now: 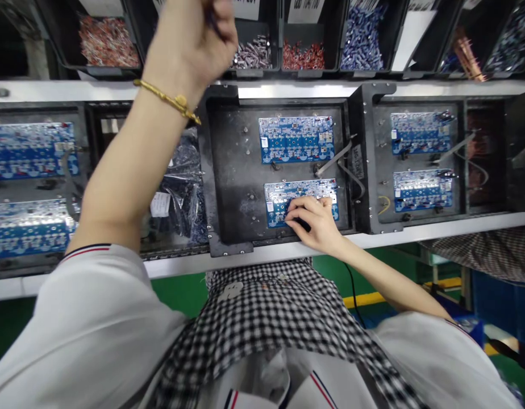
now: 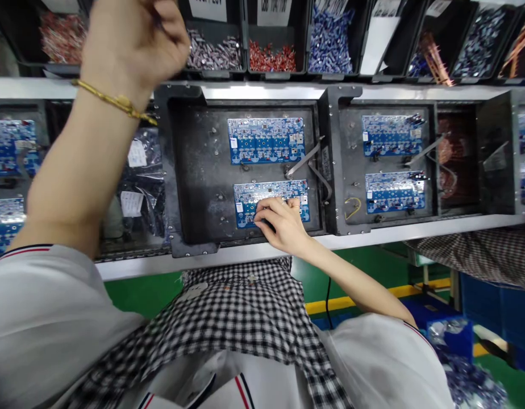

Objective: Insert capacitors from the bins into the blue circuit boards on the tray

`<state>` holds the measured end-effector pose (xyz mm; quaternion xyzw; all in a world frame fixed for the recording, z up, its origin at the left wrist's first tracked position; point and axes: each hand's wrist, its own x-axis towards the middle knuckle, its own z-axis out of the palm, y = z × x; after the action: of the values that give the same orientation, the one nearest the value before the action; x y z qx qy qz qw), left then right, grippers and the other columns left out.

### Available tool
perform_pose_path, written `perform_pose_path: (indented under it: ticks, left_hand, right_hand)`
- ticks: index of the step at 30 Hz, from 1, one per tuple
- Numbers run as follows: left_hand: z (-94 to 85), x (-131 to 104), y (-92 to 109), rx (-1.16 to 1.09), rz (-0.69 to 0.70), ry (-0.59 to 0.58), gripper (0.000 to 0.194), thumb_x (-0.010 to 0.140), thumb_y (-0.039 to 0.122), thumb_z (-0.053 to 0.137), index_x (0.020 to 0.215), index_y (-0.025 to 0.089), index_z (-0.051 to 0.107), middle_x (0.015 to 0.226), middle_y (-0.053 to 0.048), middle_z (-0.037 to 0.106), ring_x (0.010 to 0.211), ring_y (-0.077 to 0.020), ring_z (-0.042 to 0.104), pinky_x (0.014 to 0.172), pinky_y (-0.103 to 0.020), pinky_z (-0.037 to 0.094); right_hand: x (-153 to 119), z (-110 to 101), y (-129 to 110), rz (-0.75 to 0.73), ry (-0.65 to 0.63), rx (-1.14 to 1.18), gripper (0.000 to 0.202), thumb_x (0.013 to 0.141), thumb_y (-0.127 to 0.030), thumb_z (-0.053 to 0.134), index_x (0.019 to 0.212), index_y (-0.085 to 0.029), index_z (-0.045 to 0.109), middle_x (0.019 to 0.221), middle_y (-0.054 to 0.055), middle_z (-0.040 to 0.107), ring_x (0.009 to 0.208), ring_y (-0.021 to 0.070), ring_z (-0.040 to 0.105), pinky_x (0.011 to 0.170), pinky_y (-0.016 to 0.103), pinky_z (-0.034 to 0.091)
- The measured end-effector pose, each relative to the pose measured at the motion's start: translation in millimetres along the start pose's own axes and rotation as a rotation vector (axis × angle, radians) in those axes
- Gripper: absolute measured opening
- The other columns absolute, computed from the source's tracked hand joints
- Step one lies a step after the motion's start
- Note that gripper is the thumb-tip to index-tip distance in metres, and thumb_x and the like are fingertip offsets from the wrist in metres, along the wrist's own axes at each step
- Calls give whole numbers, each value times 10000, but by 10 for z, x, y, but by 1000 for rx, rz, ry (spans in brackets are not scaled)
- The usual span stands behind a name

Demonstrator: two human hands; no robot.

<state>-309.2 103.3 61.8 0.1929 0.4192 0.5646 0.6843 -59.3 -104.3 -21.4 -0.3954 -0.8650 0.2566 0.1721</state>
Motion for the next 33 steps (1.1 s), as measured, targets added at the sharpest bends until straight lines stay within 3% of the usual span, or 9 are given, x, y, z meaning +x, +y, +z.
perform_pose_path:
  ticks: [4, 6, 10, 13, 16, 21, 26, 31, 33]
  left_hand:
    - [88, -545, -492, -7, -293, 65, 247, 1003, 68, 292, 834, 124, 463, 705, 5, 629, 481, 5, 407, 475, -102, 234]
    - [58, -824, -733, 40, -413, 111, 257, 995, 86, 303, 791, 133, 453, 760, -37, 662, 455, -6, 376, 446, -123, 243]
    - [-64, -1268, -1066, 103, -563, 52, 226, 970, 182, 444, 767, 114, 518, 834, -88, 689, 473, -28, 372, 446, -157, 285]
    - [-87, -1459, -1181, 82, -596, 54, 237, 953, 211, 494, 756, 95, 555, 769, -57, 652, 525, -38, 436, 477, -158, 315]
    - [-21, -1563, -1209, 44, -574, 59, 251, 945, 156, 483, 715, 92, 558, 641, -4, 548, 536, -46, 452, 500, -166, 327]
    - [30, -1630, -1132, 23, -653, 64, 296, 954, 118, 389, 707, 95, 550, 636, -17, 510, 544, -67, 458, 524, -194, 355]
    - [-75, -1577, -1088, 98, -599, 144, 269, 932, 15, 326, 808, 72, 557, 648, -18, 522, 517, -55, 441, 512, -179, 350]
    - [-128, -1491, -1103, 133, -525, 109, 216, 961, 167, 469, 803, 76, 586, 775, -79, 657, 543, -42, 492, 542, -166, 387]
    - [-140, -1467, -1108, 172, -529, 87, 281, 946, 282, 528, 755, 87, 593, 710, -64, 637, 504, -34, 463, 507, -166, 357]
  right_hand:
    - [-24, 10, -45, -54, 10, -120, 137, 923, -190, 520, 850, -189, 637, 963, 20, 698, 858, 164, 607, 731, 365, 218]
    - [-25, -19, -69, -34, 13, -148, 139, 933, -209, 529, 862, -190, 647, 973, 23, 715, 884, 175, 617, 736, 365, 223]
    - [69, -178, -99, 40, -1, -70, 175, 922, -342, 584, 973, -192, 656, 1012, 40, 736, 907, 193, 653, 766, 355, 265]
    - [233, -307, -123, 105, 124, -9, 171, 937, -338, 555, 963, -202, 655, 986, 32, 744, 897, 184, 669, 789, 354, 299]
    - [390, -382, -160, 63, 188, -86, 194, 953, -345, 505, 972, -215, 647, 1033, 29, 729, 939, 197, 655, 820, 379, 291]
    - [421, -441, -141, 38, 110, -148, 261, 971, -395, 447, 886, -232, 633, 973, -2, 719, 880, 194, 635, 853, 410, 260]
    - [285, -279, -7, 25, -85, -48, 203, 924, -324, 544, 792, -192, 623, 894, 6, 710, 833, 184, 633, 771, 363, 247]
    - [264, -127, 19, -2, -175, -98, 202, 918, -279, 527, 774, -180, 629, 904, 32, 690, 866, 201, 610, 728, 347, 215]
    - [276, -139, 13, -24, -186, -131, 207, 925, -292, 519, 792, -179, 629, 913, 31, 688, 837, 194, 596, 725, 347, 206]
